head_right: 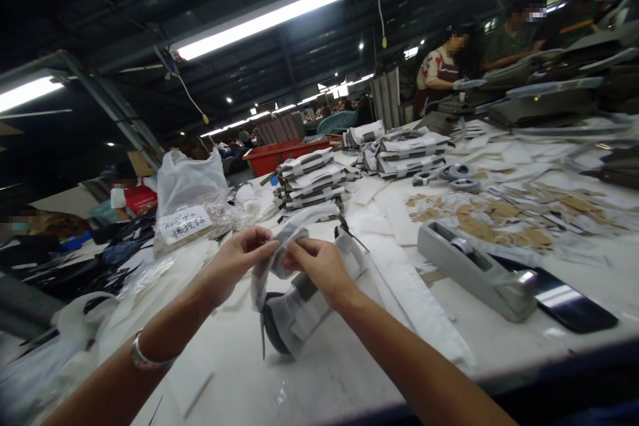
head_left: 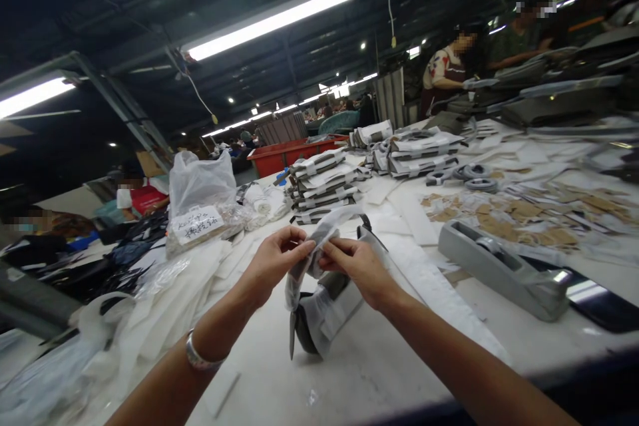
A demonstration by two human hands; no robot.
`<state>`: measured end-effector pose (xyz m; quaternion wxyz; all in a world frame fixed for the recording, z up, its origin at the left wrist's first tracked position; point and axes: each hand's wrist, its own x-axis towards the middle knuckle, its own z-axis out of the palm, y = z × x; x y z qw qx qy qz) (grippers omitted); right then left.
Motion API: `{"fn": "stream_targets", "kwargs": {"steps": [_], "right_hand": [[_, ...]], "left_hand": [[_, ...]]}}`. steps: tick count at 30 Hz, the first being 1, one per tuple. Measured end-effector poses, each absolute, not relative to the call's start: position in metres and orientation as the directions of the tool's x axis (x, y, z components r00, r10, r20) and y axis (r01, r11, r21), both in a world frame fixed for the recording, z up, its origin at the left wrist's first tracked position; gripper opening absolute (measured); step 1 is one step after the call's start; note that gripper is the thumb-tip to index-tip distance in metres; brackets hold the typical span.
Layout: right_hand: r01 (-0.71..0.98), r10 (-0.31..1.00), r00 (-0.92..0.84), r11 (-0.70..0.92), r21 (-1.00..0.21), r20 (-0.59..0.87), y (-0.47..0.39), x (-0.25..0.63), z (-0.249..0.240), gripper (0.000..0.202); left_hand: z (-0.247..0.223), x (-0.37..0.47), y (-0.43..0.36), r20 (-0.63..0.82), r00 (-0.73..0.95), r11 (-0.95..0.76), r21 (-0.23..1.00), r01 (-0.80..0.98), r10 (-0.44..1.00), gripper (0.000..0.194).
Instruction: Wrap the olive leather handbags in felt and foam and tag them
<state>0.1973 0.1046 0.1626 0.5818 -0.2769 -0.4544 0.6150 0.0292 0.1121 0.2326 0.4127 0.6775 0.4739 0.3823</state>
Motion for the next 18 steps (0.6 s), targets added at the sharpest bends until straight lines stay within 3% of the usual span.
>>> {"fn": "stream_targets", "kwargs": {"steps": [10, 14, 18], "right_hand": [[-0.436, 0.959, -0.095, 0.2, -0.878, 0.266, 0.109, 0.197, 0.16, 0.041], [-0.124, 0.913, -0.125, 0.375, -0.919, 0.389, 0.107, 0.216, 0.157, 0.031], [0.256, 0.857, -0.15, 0.515, -0.818, 0.493, 0.103, 0.269, 0.148, 0.018]], "left_hand": [[0.235, 0.026, 0.115, -0.038, 0.463, -0.197, 0.872, 0.448, 0.886, 0.04], [0.228, 0.029, 0.114, -0.063, 0.401, -0.115, 0.907, 0.404, 0.914, 0.038], [0.222, 0.029, 0.112, -0.141, 0.232, 0.071, 0.955, 0.288, 0.962, 0.052]]}}
